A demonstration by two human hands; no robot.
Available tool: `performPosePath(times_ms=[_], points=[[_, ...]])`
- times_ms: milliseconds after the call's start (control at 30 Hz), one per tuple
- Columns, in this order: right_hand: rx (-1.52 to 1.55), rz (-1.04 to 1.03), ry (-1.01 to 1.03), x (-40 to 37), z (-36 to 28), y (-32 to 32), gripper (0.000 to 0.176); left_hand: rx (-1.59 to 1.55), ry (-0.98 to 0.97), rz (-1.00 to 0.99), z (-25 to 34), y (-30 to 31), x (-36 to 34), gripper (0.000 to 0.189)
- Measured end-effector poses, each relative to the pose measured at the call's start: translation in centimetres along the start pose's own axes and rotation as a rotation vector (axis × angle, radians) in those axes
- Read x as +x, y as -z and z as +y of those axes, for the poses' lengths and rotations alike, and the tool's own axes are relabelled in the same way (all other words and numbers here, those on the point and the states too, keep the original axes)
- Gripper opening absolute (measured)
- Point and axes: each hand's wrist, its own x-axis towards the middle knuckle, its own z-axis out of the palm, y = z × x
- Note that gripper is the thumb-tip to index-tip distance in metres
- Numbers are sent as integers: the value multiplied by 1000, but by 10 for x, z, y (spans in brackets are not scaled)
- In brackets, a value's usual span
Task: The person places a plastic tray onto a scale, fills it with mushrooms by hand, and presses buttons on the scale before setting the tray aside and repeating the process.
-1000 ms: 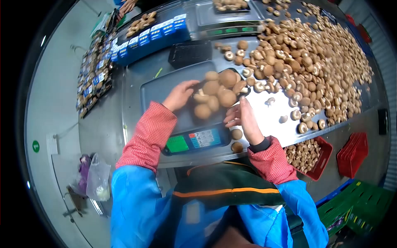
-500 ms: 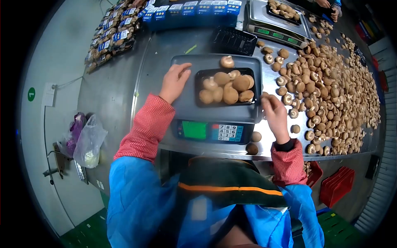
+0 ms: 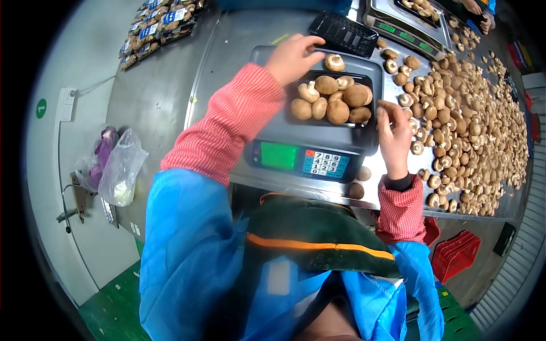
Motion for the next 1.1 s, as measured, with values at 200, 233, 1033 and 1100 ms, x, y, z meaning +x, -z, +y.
performPosePath(times_ms=[200,233,1033,1100], points=[[79,60,-160,-38,15,13,16,263,195,-371,20,-33,42,48],[166,35,-279,-43,11,20,16,242,188,-402,19,-34,45,47],[236,-77,-158,-48,23,29,14,251,-175,97,64,6,-97,79],[124,-45,-15,-38,25,23,16,387,-202,120,68,-3,-91,89]])
